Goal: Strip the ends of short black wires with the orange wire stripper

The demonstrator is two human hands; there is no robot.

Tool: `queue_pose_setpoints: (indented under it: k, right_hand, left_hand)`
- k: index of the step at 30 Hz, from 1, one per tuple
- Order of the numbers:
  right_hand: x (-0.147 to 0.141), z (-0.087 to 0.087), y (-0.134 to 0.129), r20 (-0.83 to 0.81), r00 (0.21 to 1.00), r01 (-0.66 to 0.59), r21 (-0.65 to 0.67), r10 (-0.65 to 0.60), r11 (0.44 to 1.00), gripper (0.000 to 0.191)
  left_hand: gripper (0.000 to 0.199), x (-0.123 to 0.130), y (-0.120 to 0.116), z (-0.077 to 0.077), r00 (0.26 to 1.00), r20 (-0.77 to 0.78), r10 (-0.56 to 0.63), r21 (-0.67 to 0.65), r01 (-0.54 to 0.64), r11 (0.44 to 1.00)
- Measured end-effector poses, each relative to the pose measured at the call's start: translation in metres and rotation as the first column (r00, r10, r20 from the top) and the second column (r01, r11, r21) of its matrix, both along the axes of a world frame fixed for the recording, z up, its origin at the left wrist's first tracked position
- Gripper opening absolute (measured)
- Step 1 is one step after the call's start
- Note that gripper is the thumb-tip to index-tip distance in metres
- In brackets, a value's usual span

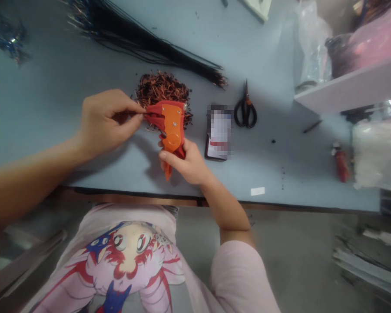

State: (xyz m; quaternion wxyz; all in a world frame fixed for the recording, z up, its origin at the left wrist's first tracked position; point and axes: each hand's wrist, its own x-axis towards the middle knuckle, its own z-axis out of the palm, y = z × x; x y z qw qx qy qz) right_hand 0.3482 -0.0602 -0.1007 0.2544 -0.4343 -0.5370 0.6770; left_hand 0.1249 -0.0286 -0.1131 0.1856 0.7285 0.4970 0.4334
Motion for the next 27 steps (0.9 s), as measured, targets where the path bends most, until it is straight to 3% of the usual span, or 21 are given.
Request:
queue_pose_setpoints:
  k: [7, 14, 19, 23, 25, 27]
  right_hand:
    - [-0.005, 0.002, -0.001, 0.012, 0.999, 0.050, 0.021, -0.050, 0.999, 0.037]
    - [-0.004, 0.003, 0.000, 0.075, 0.996, 0.042, 0.060, -0.047, 0.997, 0.045]
    - [0.000, 0.006, 0.002, -0.043, 0.999, 0.000, -0.062, -0.003, 0.998, 0.034]
    - [0.005, 0.010, 0.004, -0.094, 0.995, 0.022, -0.154, -0.036, 0.988, 0.048]
    - [0.009, 0.013, 0.005, -0.081, 0.995, 0.051, -0.124, -0.061, 0.991, 0.047]
    - [0.013, 0.016, 0.005, -0.006, 0.996, 0.086, 0.005, -0.086, 0.996, 0.043]
  left_hand:
    - [0.014, 0.001, -0.002, 0.002, 0.997, -0.081, -0.001, -0.033, -0.002, 0.999]
    - [0.013, 0.001, -0.006, 0.005, 0.997, -0.064, -0.035, 0.068, 0.040, 0.997]
    - [0.013, 0.001, -0.004, 0.007, 1.000, -0.013, -0.014, 0.003, 0.014, 1.000]
    - [0.012, 0.000, -0.003, 0.008, 1.000, 0.006, 0.025, -0.087, -0.024, 0.996]
    - [0.013, -0.003, -0.001, 0.008, 0.998, 0.001, 0.069, -0.064, -0.068, 0.996]
    - [0.013, -0.008, 0.002, 0.006, 0.994, -0.008, 0.107, 0.001, -0.107, 0.994]
